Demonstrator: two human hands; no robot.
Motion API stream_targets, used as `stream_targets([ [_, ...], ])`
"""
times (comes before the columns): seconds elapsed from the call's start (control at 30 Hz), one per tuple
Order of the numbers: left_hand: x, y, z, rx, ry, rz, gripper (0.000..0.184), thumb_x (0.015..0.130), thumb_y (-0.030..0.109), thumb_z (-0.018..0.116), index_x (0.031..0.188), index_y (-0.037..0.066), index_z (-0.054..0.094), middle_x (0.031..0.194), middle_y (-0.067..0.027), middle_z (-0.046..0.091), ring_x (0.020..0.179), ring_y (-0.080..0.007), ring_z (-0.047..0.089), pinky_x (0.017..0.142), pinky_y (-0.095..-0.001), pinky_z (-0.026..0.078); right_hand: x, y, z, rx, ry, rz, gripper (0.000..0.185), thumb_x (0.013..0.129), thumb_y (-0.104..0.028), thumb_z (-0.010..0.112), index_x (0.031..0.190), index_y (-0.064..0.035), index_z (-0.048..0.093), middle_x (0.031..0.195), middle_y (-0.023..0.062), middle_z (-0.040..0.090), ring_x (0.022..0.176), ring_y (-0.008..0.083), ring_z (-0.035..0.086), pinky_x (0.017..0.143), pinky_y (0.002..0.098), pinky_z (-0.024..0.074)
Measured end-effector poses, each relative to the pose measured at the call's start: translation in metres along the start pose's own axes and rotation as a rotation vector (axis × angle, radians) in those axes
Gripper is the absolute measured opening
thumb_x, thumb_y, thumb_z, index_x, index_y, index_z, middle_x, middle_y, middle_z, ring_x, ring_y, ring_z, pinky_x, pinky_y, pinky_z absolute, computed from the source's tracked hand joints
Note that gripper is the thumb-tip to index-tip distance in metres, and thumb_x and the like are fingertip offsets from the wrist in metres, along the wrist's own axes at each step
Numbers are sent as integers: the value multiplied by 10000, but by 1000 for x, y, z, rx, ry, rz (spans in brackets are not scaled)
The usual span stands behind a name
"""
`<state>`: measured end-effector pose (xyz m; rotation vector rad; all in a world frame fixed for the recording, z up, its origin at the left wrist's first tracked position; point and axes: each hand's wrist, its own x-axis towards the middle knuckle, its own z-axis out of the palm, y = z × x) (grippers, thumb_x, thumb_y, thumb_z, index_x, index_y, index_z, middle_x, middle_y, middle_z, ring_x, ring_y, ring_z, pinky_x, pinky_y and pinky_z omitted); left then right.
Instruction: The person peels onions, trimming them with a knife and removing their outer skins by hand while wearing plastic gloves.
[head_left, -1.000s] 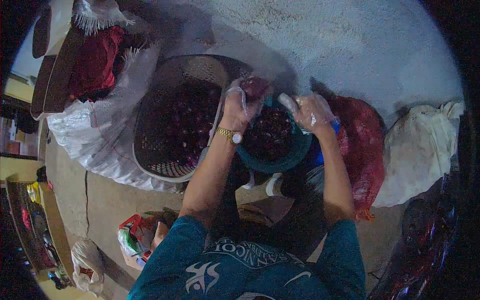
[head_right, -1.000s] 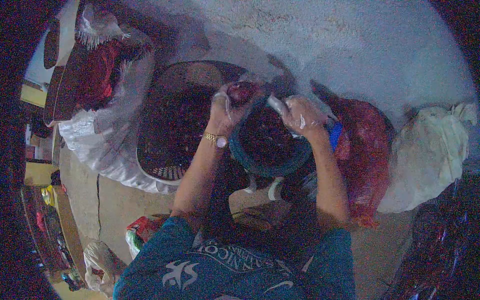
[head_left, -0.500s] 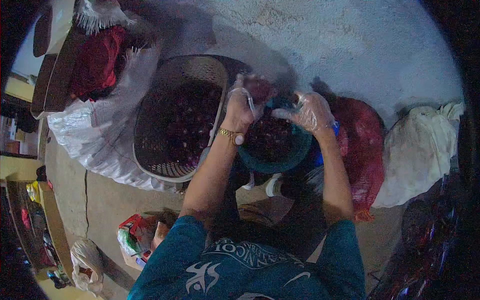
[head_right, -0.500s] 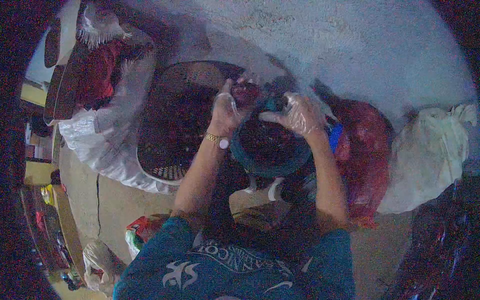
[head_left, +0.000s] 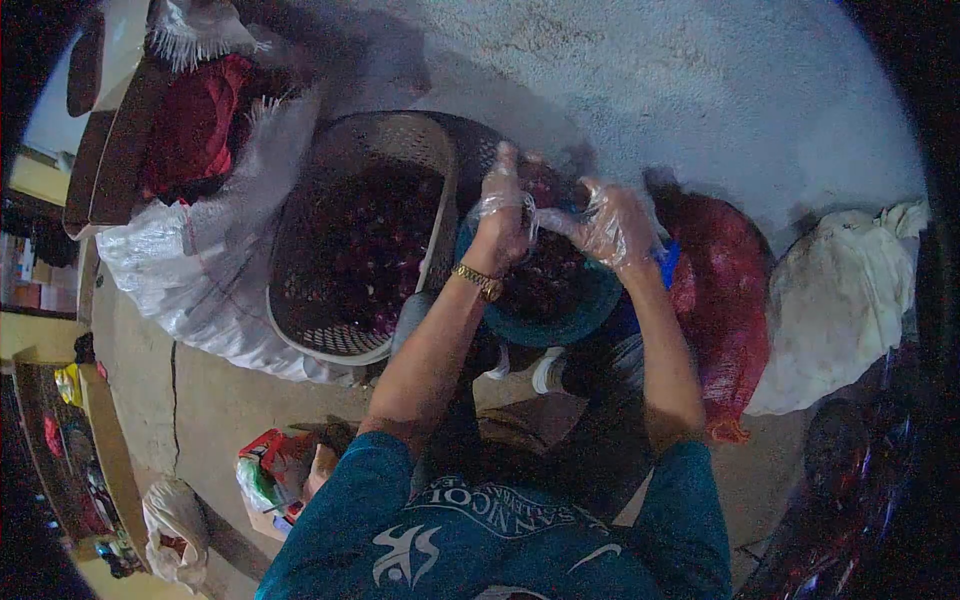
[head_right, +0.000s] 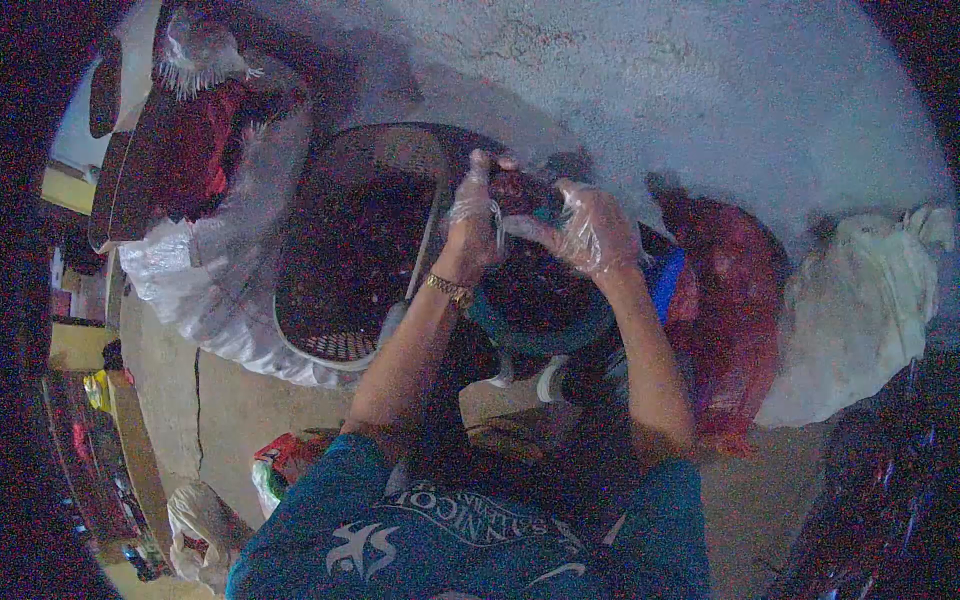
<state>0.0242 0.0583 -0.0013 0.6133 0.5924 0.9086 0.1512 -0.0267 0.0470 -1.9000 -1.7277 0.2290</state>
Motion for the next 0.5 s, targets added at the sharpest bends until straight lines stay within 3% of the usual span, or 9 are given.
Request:
stream_targets([
  [0.1, -4, 1, 5, 7, -25, 33, 484, 933, 529, 434, 902, 71, 587, 778, -32, 579, 689, -158, 537, 632, -322, 463, 0, -3, -1, -72, -26, 28, 745, 641, -710, 653, 927, -22, 655, 730, 203, 652, 707, 386, 642, 621, 446, 514],
  [0.17, -6, 1, 12, -24, 75, 73, 467, 935, 519, 439, 900, 76, 579, 778, -31, 572, 673, -150, 528, 606, -312, 458, 0, -7, -3, -41, -24, 19, 713, 667, -693, 647, 893, -18, 658, 717, 210, 649, 698, 385, 643, 611, 446, 512],
  [0.37, -1, -2, 4, -44, 26, 78, 444, 939, 503, 444, 905, 77, 563, 778, -28, 562, 668, -143, 526, 610, -301, 463, 1, 1, 6, 65, 31, -73, 655, 718, -657, 633, 890, -25, 667, 695, 206, 647, 675, 382, 644, 591, 442, 512],
  [0.5, -5, -1, 7, -16, 5, 128, 423, 940, 487, 454, 903, 81, 566, 768, -27, 561, 663, -145, 525, 608, -300, 459, 2, -4, -2, 23, -52, -3, 641, 729, -650, 631, 896, -32, 670, 690, 198, 648, 660, 383, 642, 580, 444, 509],
])
